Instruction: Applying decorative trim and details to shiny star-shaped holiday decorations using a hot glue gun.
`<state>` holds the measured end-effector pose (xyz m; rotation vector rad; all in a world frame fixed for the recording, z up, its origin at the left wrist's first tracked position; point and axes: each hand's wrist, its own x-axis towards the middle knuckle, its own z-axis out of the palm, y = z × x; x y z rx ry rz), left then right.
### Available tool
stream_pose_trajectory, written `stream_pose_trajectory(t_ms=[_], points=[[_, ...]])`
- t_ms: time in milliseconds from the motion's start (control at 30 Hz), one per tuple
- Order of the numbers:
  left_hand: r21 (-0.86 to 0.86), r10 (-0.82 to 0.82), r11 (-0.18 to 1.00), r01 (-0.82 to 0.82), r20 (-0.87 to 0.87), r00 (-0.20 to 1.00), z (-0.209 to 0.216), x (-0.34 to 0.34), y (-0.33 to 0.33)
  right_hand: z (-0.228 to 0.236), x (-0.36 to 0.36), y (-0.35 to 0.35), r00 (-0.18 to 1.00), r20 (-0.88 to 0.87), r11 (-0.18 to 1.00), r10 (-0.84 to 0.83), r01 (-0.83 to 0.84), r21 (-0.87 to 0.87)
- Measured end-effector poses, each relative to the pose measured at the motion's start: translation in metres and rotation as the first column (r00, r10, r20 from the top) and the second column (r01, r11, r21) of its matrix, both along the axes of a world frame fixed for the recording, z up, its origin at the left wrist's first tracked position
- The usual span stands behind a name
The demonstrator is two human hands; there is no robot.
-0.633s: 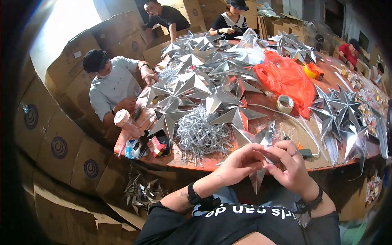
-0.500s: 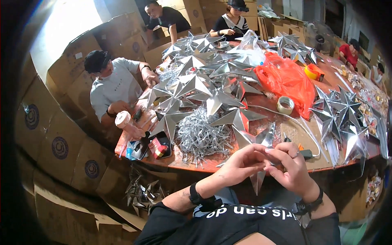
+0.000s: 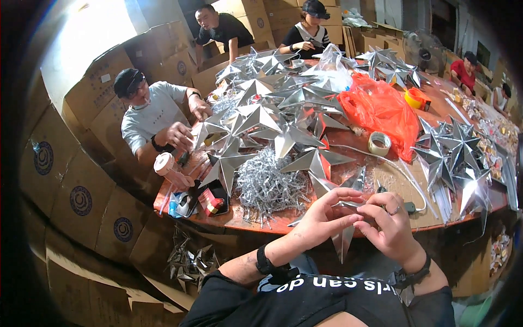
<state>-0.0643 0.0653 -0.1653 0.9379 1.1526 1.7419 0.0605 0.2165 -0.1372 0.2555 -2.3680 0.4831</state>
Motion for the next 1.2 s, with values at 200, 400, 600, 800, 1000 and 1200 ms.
stream_pose_trajectory(t_ms=[200,400,600,800,1000,1200], points=[[-0.008,-0.003,1.0,0.003,0.065,0.998,-0.003,-0.001,0.0,-0.002,-0.002,0.004,0.996,0.06,0.997,0.071,-0.069,-0.047],[-0.024,0.033,0.999,-0.037,-0.156,0.987,-0.005,-0.001,0.001,-0.001,-0.004,0.002,0.981,0.121,0.961,0.151,-0.117,-0.251],[0.032,0.162,0.985,-0.168,-0.493,0.855,0.009,-0.004,0.003,0.012,-0.001,0.01,0.913,0.341,0.877,0.223,-0.036,-0.479],[0.095,0.182,0.983,-0.155,-0.554,0.812,0.034,-0.009,-0.004,0.03,-0.007,0.013,0.865,0.316,0.766,0.39,-0.115,-0.633],[0.143,0.199,0.979,-0.144,-0.527,0.826,0.05,-0.01,-0.013,0.046,-0.007,0.006,0.837,0.273,0.696,0.474,-0.166,-0.698],[0.135,0.143,0.987,-0.086,-0.502,0.853,0.055,-0.013,-0.02,0.054,-0.007,0.0,0.789,0.365,0.736,0.494,-0.156,-0.659]])
